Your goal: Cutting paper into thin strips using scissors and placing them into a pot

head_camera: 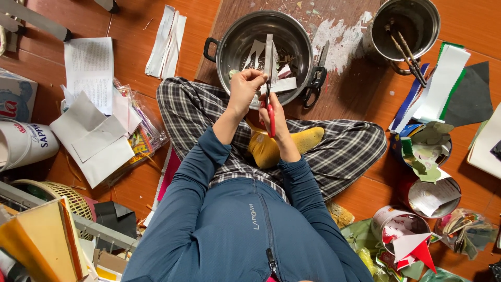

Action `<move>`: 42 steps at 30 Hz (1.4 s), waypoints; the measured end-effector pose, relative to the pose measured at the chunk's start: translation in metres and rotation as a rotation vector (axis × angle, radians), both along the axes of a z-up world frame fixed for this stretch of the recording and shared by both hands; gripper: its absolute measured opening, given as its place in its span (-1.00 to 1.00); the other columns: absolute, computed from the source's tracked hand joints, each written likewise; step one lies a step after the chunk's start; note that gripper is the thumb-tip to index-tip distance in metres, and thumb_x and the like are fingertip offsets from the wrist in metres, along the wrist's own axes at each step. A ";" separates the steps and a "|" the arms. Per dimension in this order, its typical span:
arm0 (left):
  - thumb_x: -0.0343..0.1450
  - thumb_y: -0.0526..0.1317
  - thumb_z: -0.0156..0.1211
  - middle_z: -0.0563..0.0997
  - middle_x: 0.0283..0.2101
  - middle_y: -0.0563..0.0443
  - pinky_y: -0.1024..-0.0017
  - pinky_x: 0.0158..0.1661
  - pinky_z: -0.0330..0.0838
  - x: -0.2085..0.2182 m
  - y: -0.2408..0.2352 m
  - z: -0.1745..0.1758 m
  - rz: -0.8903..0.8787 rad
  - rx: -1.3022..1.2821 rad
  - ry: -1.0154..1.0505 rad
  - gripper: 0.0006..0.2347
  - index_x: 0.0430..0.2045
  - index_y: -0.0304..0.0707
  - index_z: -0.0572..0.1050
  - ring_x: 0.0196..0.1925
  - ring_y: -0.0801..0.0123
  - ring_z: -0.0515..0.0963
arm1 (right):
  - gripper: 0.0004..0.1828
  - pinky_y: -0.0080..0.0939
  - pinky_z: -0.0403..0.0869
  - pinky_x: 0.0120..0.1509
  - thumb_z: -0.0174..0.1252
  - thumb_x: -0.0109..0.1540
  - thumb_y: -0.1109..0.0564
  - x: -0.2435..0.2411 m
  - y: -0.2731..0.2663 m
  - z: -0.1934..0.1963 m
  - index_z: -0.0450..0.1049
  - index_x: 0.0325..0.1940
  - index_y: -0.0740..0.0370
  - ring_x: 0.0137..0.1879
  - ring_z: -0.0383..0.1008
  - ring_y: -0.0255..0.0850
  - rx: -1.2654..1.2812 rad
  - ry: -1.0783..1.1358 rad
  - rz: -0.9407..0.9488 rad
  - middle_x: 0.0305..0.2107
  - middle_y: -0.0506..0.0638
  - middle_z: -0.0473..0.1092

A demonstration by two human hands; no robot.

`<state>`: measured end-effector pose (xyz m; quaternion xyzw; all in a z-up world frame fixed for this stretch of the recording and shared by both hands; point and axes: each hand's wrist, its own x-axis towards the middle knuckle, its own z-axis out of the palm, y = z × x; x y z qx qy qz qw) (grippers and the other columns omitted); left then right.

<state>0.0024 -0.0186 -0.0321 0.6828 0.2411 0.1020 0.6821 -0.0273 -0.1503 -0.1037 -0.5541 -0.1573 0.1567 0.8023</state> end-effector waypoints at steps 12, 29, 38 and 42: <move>0.31 -0.35 0.54 0.63 -0.60 0.04 0.67 -0.49 0.44 -0.002 -0.002 0.012 -0.006 0.013 -0.005 -0.91 -0.39 -0.34 0.76 -0.53 0.66 0.52 | -0.70 -0.36 0.32 -0.56 0.01 0.21 0.37 -0.002 0.003 -0.002 0.41 0.02 0.26 -0.70 0.38 -0.27 0.019 0.018 -0.035 -0.74 -0.03 0.26; 0.31 -0.35 0.55 0.65 -0.62 -0.06 0.58 -0.48 0.57 0.004 0.018 0.012 -0.090 0.052 0.024 -0.93 -0.46 -0.35 0.75 -0.55 0.52 0.62 | -0.66 -0.19 0.51 -0.34 0.13 0.23 0.27 0.002 -0.003 0.000 0.46 0.10 0.30 -0.47 0.54 -0.17 -0.048 -0.055 0.050 -0.43 0.09 0.40; 0.30 -0.27 0.53 0.67 -0.59 -0.10 0.39 -0.46 0.53 0.018 0.041 -0.023 -0.154 0.333 0.045 -0.94 -0.45 -0.23 0.77 -0.52 0.42 0.61 | -0.73 -0.27 0.45 -0.30 0.28 0.21 0.21 -0.010 0.001 -0.018 0.52 0.01 0.21 -0.39 0.50 -0.24 0.002 0.206 -0.062 -0.46 -0.01 0.44; 0.41 -0.29 0.55 0.74 -0.33 -0.27 0.32 -0.34 0.70 0.023 0.049 0.023 -0.010 0.203 0.040 -0.81 -0.17 -0.36 0.73 -0.39 0.22 0.74 | -0.44 0.08 0.58 -0.09 0.39 0.34 -0.04 0.007 0.001 -0.028 0.44 0.36 0.21 -0.14 0.58 -0.03 -0.138 -0.143 0.007 -0.23 0.25 0.55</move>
